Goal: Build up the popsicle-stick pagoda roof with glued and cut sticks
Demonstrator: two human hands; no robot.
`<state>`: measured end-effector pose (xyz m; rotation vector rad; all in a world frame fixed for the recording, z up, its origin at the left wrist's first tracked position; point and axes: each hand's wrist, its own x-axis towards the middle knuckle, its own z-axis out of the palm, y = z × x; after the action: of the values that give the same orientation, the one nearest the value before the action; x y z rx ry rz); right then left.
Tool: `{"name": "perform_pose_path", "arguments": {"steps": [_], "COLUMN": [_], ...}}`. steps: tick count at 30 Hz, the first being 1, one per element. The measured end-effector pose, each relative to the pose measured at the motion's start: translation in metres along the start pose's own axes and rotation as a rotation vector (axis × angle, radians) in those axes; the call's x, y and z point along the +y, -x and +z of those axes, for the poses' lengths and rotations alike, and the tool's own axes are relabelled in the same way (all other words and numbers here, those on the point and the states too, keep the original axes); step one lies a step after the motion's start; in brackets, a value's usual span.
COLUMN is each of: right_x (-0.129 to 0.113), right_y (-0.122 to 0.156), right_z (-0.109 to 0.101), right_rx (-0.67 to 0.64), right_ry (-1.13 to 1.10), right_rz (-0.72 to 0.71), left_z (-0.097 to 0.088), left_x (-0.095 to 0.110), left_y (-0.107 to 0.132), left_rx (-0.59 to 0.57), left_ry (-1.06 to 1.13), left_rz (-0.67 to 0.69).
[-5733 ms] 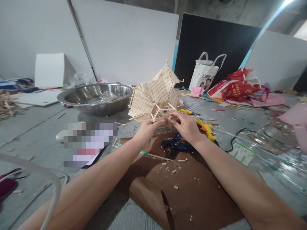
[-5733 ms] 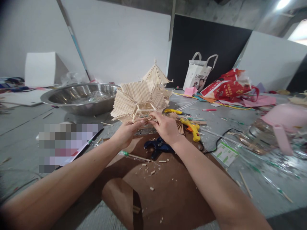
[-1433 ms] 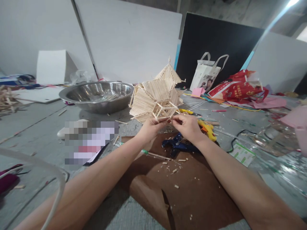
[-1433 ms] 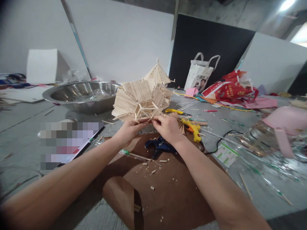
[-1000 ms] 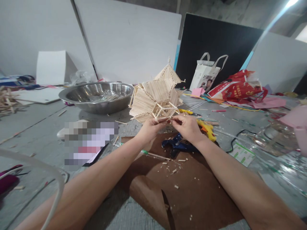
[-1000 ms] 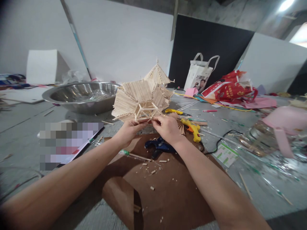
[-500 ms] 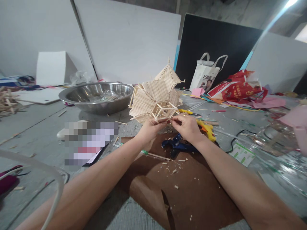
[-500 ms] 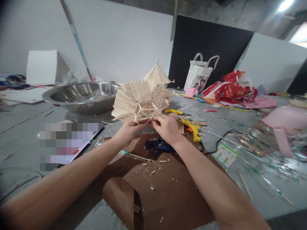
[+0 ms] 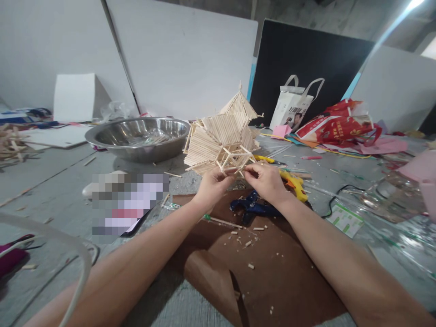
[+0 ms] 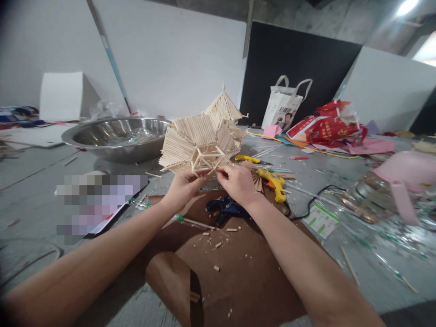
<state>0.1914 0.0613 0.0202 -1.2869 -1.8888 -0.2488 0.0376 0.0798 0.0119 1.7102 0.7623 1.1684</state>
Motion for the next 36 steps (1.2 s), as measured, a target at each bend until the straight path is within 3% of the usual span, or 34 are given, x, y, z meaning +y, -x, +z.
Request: {"name": "perform_pose_path", "arguments": {"steps": [7,36], "right_x": [-0.001,0.0], "right_y": [0.0,0.001], "right_z": [0.001,0.001], "right_rx": [-0.008,0.015], "right_ry": [0.003,0.004], "right_rz": [0.01,-0.011], "left_z": [-0.005,-0.008], "left_x": [-0.008,-0.012], "left_y": [-0.001,-0.002], "left_rx": [0.022,0.007], "left_ry": [-0.239,-0.317], "left_rz": [0.105,0.121]}}
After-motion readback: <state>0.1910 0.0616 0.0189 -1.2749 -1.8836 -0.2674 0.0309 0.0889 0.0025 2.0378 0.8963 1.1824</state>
